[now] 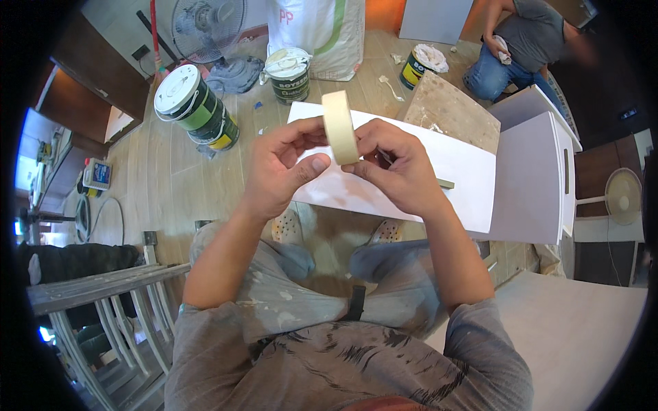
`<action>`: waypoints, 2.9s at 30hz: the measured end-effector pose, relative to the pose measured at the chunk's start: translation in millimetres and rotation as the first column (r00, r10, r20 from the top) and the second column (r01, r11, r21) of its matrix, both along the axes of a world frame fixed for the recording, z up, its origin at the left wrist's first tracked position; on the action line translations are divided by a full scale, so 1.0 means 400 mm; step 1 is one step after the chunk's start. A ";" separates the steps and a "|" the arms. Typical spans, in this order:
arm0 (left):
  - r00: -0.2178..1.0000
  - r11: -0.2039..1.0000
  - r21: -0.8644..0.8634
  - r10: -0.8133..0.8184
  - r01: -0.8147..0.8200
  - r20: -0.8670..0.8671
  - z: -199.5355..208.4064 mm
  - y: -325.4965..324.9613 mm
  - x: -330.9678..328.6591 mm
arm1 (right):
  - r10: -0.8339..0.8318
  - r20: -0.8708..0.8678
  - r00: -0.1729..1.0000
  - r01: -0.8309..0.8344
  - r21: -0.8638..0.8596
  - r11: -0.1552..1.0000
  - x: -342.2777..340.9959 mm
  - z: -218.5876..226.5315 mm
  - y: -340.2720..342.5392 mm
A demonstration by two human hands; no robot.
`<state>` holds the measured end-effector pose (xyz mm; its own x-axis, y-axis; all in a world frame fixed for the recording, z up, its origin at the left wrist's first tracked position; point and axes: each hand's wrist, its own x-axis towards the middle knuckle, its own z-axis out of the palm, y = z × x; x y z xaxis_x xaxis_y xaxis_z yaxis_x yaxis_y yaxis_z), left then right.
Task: The person wipes a white cabinet door with a cloth, then applies masking tape to its edges. The person handles the door and tape throughout the clip.
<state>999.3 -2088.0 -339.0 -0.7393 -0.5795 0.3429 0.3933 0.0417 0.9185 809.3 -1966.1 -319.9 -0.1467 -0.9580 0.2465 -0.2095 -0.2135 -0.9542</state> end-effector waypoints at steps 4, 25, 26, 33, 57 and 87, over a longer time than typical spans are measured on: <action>0.997 0.972 0.236 -0.010 -0.008 0.074 0.002 0.024 -0.026 | -0.036 -0.134 0.990 0.037 0.010 0.999 -0.001 -0.003 0.009; 0.930 0.469 -0.866 0.366 -0.173 0.013 -0.022 0.007 -0.067 | -0.055 0.276 0.960 0.025 0.110 0.994 -0.052 0.021 0.018; 0.935 0.473 -0.868 0.352 -0.153 0.027 -0.015 0.008 -0.063 | -0.059 0.312 0.948 0.019 0.128 0.992 -0.055 0.022 0.017; 0.996 0.956 0.283 -0.068 0.084 -0.064 0.021 -0.010 -0.053 | 0.149 0.493 0.857 -0.277 0.198 0.940 -0.101 0.015 0.039; 0.718 0.444 -0.847 0.687 -0.293 0.112 0.105 0.178 0.153 | 0.225 0.185 0.956 -0.259 0.179 0.949 0.071 0.035 -0.088; 0.911 0.830 0.516 -0.023 -0.212 0.412 -0.259 -0.154 0.135 | -0.082 -0.595 0.800 0.432 0.476 0.766 0.047 -0.095 -0.463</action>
<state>1053.3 -2149.6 -442.4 -0.6719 -0.6548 -0.3461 0.0248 -0.4869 0.8731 828.0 -2151.3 -357.9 -0.4288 -0.8789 -0.2089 -0.6576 0.4622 -0.5950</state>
